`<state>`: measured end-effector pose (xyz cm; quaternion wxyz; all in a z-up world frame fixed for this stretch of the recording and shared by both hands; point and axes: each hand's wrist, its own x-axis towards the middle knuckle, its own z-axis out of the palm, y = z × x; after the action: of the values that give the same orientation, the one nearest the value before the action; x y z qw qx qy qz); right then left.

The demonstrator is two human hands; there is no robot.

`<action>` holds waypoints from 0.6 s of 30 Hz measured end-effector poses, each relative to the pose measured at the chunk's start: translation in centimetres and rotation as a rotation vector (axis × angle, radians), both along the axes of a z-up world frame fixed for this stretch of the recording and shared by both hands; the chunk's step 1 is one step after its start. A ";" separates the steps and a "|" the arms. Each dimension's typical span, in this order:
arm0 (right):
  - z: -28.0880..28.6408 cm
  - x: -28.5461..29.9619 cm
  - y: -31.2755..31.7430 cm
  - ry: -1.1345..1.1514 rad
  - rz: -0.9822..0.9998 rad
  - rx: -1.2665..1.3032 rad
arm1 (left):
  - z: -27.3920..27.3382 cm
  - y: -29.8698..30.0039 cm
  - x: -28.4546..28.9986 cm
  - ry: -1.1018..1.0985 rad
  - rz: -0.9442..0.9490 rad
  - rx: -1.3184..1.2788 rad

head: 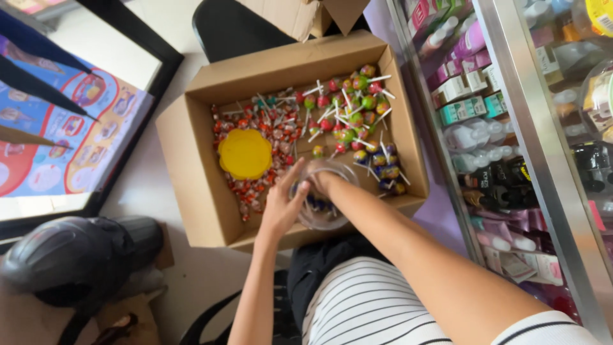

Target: Transferring lollipops and various candies from a cardboard box into plastic display jars.

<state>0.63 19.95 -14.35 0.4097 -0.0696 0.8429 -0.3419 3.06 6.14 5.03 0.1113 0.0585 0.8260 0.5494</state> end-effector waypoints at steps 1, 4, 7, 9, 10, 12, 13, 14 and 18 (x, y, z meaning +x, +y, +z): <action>0.1 -0.5 -0.2 -0.004 -0.022 0.004 | -0.3 -0.2 -0.3 -0.028 0.003 -0.001; -0.9 -1.1 -1.3 -0.030 -0.080 0.009 | -1.0 -0.9 -0.4 -0.118 0.028 0.025; -3.0 -1.0 -2.1 -0.057 -0.145 0.015 | -2.7 -1.6 0.4 -0.121 0.045 0.100; -4.3 -0.9 -2.3 -0.074 -0.192 0.023 | -3.8 -2.1 1.3 -0.071 0.035 0.151; -4.8 -1.1 -2.4 -0.079 -0.213 0.026 | -4.2 -2.4 1.6 -0.028 0.040 0.116; -5.4 -1.2 -2.8 -0.094 -0.254 0.029 | -4.6 -3.1 2.1 0.010 0.037 0.081; -5.5 -1.1 -3.1 -0.104 -0.275 0.029 | -4.6 -3.5 2.3 0.010 0.027 0.086; -5.5 -0.9 -3.5 -0.114 -0.295 0.029 | -4.6 -4.0 2.6 0.008 0.018 0.090; -7.9 0.1 -2.2 -0.144 -0.375 0.031 | -4.8 -5.8 1.3 -0.379 0.060 0.252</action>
<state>0.76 17.76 -22.25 0.3991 0.1194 0.8148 -0.4032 4.38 0.31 0.25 0.2398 -0.0567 0.7167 0.6524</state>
